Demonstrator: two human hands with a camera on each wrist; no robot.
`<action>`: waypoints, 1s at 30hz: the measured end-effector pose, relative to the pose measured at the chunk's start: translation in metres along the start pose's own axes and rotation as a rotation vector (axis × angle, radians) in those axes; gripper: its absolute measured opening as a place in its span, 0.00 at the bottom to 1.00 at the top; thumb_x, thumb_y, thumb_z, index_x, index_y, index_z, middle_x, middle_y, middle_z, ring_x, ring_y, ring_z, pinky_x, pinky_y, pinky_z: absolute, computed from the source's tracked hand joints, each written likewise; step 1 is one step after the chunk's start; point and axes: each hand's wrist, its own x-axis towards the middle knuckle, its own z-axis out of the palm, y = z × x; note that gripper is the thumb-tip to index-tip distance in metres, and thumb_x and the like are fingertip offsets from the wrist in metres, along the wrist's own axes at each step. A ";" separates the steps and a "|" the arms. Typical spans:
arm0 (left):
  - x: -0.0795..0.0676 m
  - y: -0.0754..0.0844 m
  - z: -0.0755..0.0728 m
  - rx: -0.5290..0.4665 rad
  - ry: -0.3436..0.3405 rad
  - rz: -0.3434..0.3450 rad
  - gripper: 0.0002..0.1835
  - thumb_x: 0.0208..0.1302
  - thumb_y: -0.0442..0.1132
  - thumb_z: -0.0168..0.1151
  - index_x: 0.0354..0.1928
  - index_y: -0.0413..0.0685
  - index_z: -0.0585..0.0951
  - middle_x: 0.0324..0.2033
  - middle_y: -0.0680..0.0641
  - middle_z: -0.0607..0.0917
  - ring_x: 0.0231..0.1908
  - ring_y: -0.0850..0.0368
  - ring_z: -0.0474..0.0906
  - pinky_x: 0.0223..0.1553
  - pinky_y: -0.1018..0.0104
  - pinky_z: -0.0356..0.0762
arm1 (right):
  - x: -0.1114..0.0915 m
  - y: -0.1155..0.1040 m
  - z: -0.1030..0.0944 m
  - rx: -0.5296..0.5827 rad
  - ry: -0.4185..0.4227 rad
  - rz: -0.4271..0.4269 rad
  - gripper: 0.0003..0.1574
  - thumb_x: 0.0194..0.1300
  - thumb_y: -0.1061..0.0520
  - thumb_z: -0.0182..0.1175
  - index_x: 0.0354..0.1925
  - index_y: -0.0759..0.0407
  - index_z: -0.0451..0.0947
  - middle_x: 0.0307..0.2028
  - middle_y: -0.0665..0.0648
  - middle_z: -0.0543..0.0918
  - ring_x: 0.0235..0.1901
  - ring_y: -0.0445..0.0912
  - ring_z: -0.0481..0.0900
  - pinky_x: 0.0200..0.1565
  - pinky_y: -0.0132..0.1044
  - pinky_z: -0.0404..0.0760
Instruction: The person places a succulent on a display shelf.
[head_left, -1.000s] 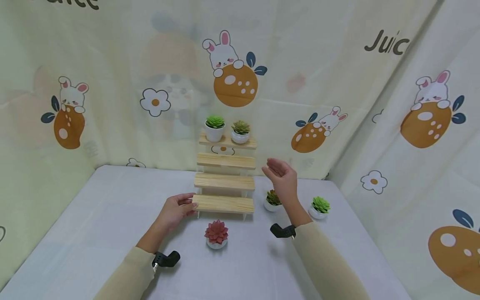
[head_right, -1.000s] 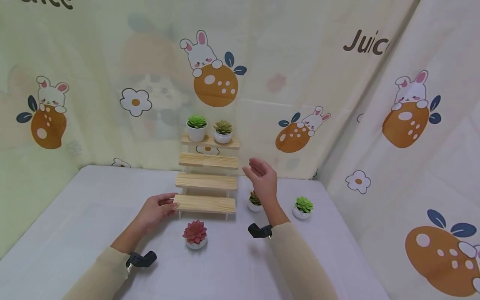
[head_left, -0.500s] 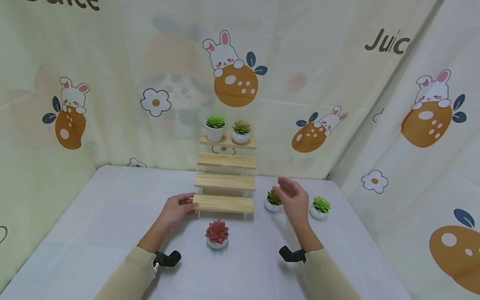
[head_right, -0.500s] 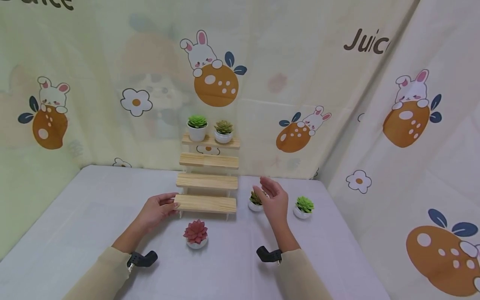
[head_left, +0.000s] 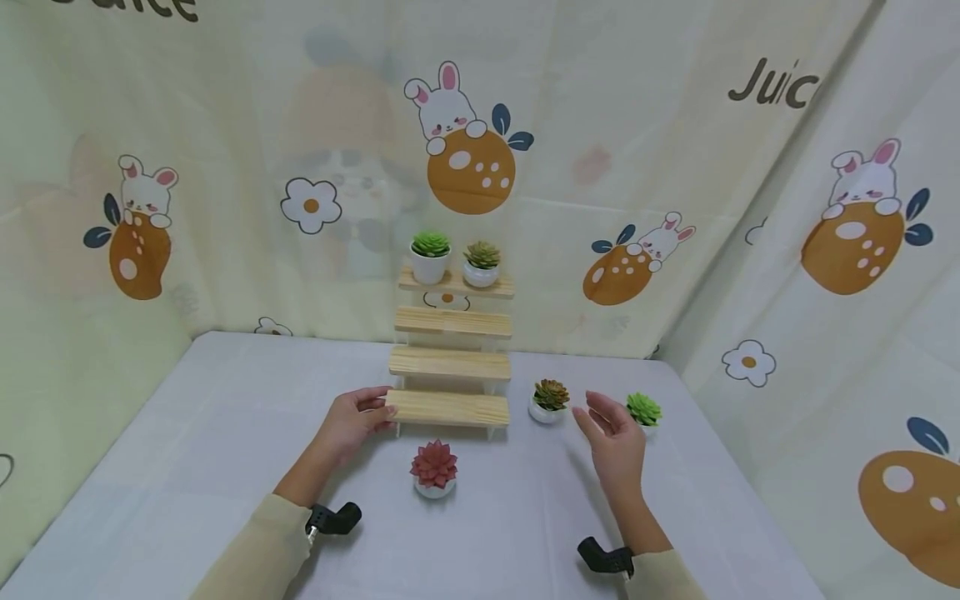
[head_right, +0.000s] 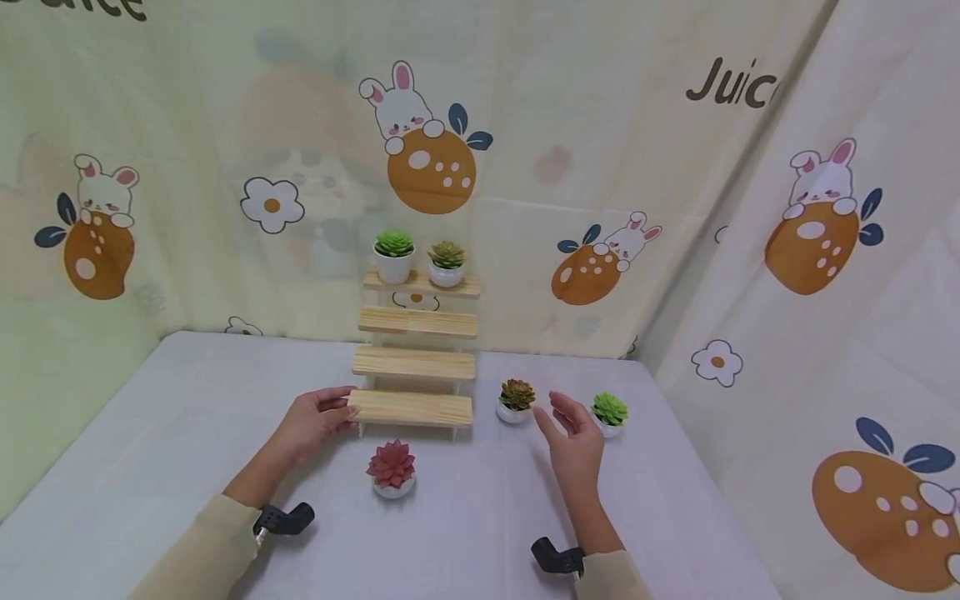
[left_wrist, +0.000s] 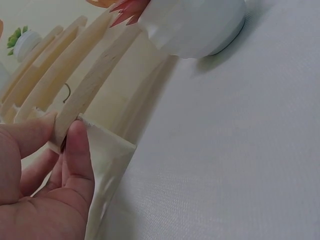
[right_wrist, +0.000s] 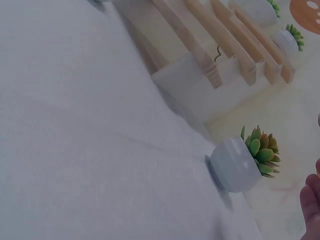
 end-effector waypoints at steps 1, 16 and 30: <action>0.000 0.000 0.000 0.000 0.002 -0.002 0.25 0.70 0.29 0.63 0.68 0.33 0.74 0.52 0.36 0.80 0.41 0.57 0.83 0.46 0.64 0.90 | -0.002 0.000 -0.002 -0.027 0.008 0.005 0.28 0.61 0.50 0.75 0.57 0.57 0.84 0.55 0.52 0.86 0.51 0.34 0.83 0.57 0.22 0.82; -0.001 0.002 0.000 -0.012 -0.004 0.001 0.25 0.70 0.28 0.63 0.68 0.30 0.73 0.49 0.37 0.80 0.39 0.58 0.83 0.46 0.64 0.90 | -0.007 0.018 -0.044 -0.198 0.252 -0.116 0.29 0.55 0.59 0.79 0.55 0.61 0.85 0.55 0.56 0.85 0.53 0.27 0.75 0.53 0.19 0.79; 0.003 -0.002 -0.001 0.001 0.005 -0.001 0.25 0.70 0.28 0.63 0.68 0.33 0.74 0.50 0.37 0.80 0.40 0.57 0.83 0.46 0.65 0.90 | 0.006 0.037 -0.071 -0.250 0.359 0.155 0.44 0.59 0.44 0.76 0.68 0.58 0.73 0.65 0.60 0.71 0.65 0.53 0.68 0.63 0.44 0.72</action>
